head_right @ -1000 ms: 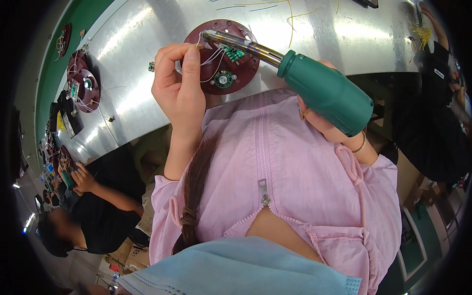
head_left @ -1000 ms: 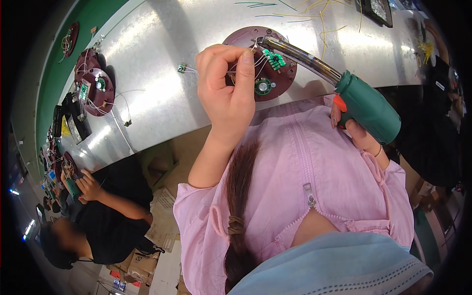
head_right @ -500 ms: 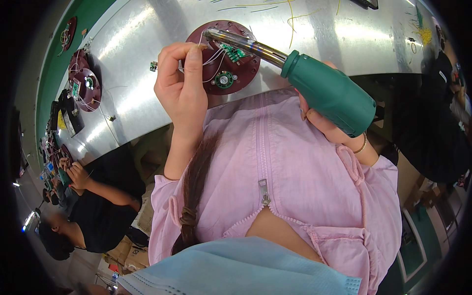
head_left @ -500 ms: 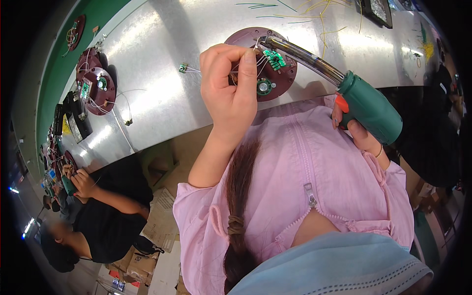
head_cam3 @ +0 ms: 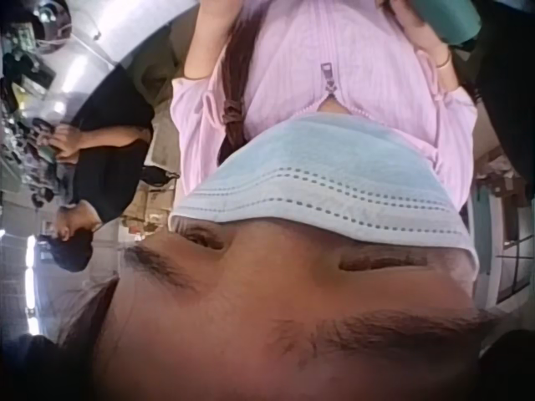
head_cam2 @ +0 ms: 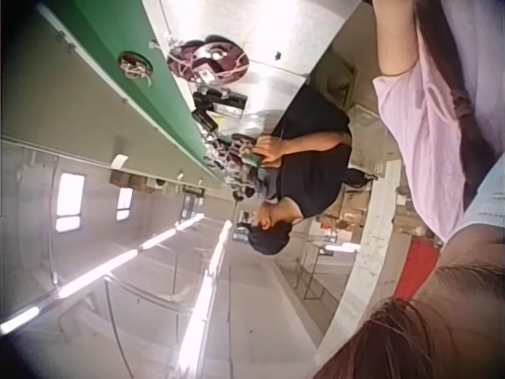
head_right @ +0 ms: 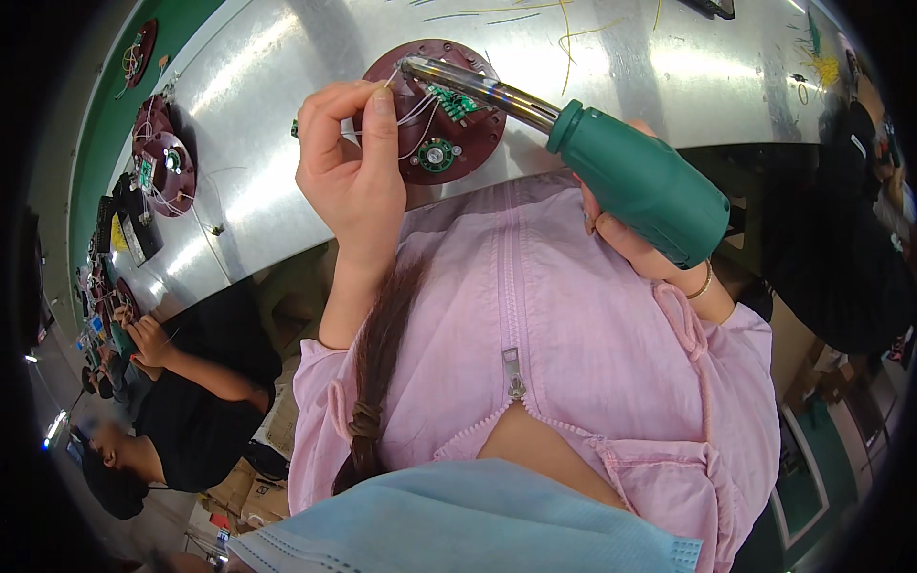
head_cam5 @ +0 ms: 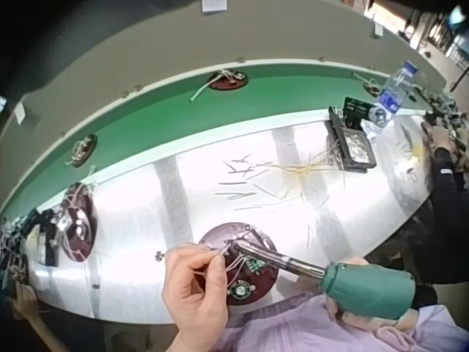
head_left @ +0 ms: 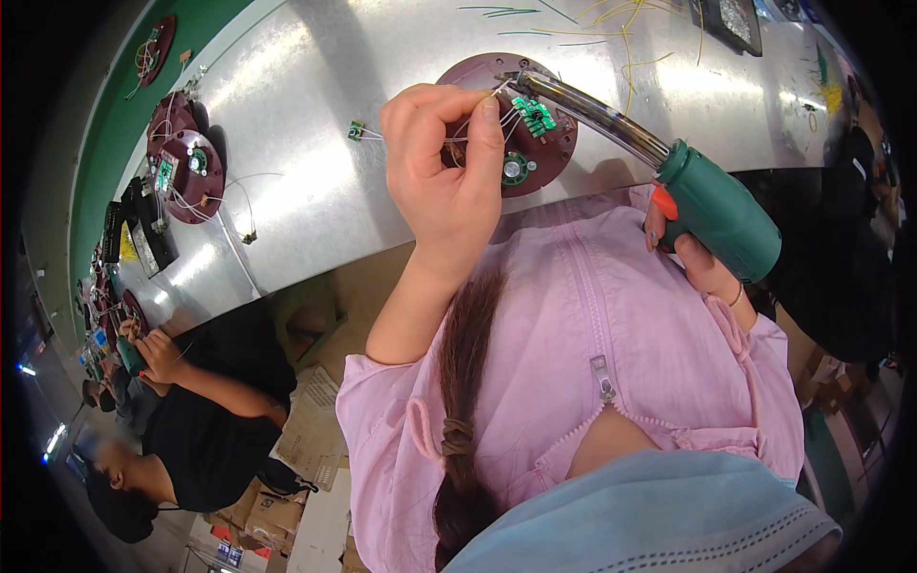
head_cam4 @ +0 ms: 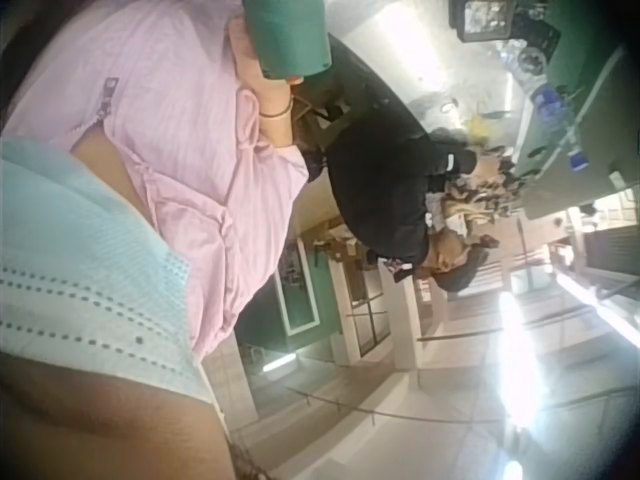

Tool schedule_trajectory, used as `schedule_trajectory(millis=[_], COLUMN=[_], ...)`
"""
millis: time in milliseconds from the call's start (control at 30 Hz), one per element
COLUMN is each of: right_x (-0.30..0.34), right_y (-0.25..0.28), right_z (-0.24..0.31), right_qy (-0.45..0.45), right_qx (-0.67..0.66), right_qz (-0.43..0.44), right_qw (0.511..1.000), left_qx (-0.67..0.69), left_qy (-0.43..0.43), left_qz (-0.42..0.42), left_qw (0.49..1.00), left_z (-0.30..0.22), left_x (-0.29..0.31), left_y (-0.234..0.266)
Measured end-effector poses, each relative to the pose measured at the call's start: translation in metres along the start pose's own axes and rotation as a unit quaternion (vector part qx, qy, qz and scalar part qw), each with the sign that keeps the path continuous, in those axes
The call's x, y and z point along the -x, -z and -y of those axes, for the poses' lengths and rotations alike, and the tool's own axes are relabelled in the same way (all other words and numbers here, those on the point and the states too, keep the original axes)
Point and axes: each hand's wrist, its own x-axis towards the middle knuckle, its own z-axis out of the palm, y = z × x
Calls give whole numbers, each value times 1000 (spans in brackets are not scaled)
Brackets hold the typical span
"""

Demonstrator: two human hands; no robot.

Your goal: Soldering or applying adhesive to components on a circuit board on an assembly line.

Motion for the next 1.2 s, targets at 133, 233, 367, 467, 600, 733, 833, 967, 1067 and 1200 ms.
schedule_trajectory(millis=[133,233,367,467,600,733,833,967,1067,1200], right_x=[1,1,-2,-18,-44,-59,-62,-65,-73,-78], right_y=[-1,-1,12,1,-11,-21,-22,-32,-37,-42], right_z=[0,-1,-1,4,20,21,21,28,27,25], right_qy=[-11,-10,-10,69,53,72,64,17,51,46], right_qx=[-2,-5,32,-31,-82,10,-19,47,119,58], right_qz=[-7,-3,45,-68,-78,-28,0,-5,-9,9], right_qw=[1000,1000,998,995,992,997,998,999,991,997], left_qx=[7,16,24,8,48,78,49,40,57,54], left_qy=[2,7,-9,-21,4,21,-8,-38,-17,-41], left_qz=[-15,-31,-32,-14,5,24,28,48,57,71], left_qw=[1000,999,999,1000,999,996,998,997,997,995], left_z=[1,2,3,3,2,2,2,-1,2,4], left_x=[0,1,2,3,8,9,8,10,11,12], left_y=[-2,-3,-3,-2,-1,3,4,5,4,6])
